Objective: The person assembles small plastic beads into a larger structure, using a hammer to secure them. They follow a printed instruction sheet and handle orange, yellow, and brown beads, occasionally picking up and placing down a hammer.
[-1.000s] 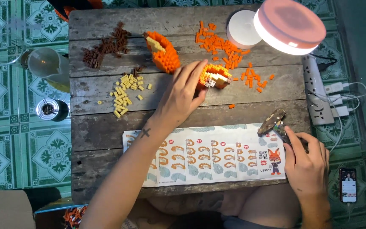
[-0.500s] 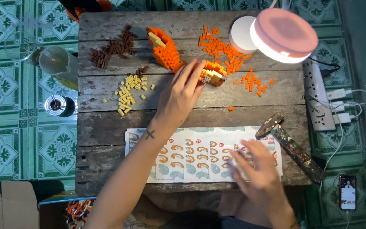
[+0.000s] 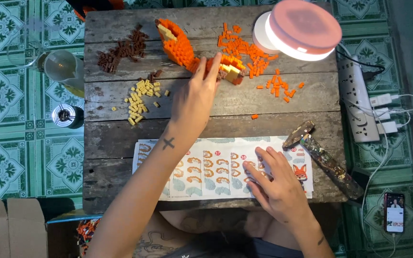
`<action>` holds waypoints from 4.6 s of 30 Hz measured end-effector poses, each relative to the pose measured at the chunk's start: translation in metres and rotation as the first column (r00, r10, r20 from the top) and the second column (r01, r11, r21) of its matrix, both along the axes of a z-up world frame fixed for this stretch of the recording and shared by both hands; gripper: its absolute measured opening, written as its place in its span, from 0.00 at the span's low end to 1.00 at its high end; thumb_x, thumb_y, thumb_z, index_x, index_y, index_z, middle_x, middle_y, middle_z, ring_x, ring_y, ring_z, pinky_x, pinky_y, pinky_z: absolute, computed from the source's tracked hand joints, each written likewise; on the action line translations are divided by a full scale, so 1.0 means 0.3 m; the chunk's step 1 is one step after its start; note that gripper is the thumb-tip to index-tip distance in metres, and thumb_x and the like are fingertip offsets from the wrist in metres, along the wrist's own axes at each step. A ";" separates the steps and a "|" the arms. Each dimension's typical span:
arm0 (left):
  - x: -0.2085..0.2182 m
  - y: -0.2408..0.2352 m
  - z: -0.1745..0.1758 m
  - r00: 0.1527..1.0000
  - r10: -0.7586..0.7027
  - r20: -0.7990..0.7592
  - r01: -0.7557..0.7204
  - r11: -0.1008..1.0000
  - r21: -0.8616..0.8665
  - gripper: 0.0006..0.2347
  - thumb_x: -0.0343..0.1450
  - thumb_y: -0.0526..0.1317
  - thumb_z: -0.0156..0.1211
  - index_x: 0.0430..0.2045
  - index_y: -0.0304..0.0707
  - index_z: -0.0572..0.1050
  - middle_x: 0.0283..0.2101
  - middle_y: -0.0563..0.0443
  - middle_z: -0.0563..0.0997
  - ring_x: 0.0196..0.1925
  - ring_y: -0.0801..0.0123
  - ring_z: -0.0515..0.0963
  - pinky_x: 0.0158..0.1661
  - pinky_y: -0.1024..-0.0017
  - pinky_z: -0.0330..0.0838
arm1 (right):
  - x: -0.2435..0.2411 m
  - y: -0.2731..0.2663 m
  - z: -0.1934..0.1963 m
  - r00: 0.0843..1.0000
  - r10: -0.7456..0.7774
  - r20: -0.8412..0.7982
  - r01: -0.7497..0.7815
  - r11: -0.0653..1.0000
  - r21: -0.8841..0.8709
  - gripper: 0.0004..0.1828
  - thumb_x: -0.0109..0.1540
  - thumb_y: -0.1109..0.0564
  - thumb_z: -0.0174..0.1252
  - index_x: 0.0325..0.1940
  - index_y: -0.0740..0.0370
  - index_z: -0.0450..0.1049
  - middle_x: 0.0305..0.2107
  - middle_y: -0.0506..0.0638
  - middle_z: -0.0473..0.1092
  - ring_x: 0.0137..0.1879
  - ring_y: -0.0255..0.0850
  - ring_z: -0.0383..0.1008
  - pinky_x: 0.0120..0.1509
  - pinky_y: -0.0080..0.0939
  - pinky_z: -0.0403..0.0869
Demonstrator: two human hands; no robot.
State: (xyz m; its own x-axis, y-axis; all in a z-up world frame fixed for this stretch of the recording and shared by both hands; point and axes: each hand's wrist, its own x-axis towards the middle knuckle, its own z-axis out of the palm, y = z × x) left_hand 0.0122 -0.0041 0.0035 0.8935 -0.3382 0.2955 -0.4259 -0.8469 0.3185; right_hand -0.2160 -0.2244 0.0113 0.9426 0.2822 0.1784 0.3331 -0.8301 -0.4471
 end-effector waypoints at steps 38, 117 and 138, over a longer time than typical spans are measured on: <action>0.106 0.726 0.005 0.963 0.268 0.006 -0.260 0.940 -0.220 0.11 0.69 0.29 0.77 0.45 0.29 0.89 0.52 0.39 0.86 0.44 0.52 0.86 0.50 0.59 0.83 | 0.001 0.005 -0.031 1.000 -0.013 0.012 0.013 1.000 0.028 0.28 0.58 0.54 0.72 0.63 0.54 0.84 0.71 0.61 0.70 0.78 0.61 0.71 0.83 0.63 0.69; -0.177 0.124 0.179 0.678 -0.597 -0.428 0.191 0.706 -0.682 0.05 0.68 0.37 0.77 0.35 0.43 0.92 0.29 0.54 0.93 0.23 0.81 0.79 0.26 0.81 0.71 | 0.218 0.083 0.182 0.999 -0.024 0.041 0.013 0.964 0.264 0.23 0.59 0.69 0.74 0.59 0.64 0.83 0.52 0.53 0.81 0.48 0.42 0.84 0.49 0.39 0.82; -0.088 0.129 -0.109 0.745 -0.547 -0.380 -0.276 0.265 -0.924 0.11 0.75 0.31 0.77 0.49 0.24 0.85 0.43 0.34 0.91 0.42 0.66 0.92 0.42 0.71 0.92 | 0.570 0.121 0.068 0.974 0.008 -0.224 0.180 0.569 0.803 0.08 0.71 0.70 0.69 0.54 0.73 0.80 0.47 0.58 0.82 0.48 0.39 0.86 0.57 0.39 0.87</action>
State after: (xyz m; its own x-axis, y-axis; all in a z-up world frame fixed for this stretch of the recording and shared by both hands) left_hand -0.0142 0.0347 -0.0292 0.9387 -0.3444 -0.0137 0.1098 0.2611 0.9591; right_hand -0.0451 -0.1882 0.0316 0.9933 0.0210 0.1136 0.1151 -0.1016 -0.9881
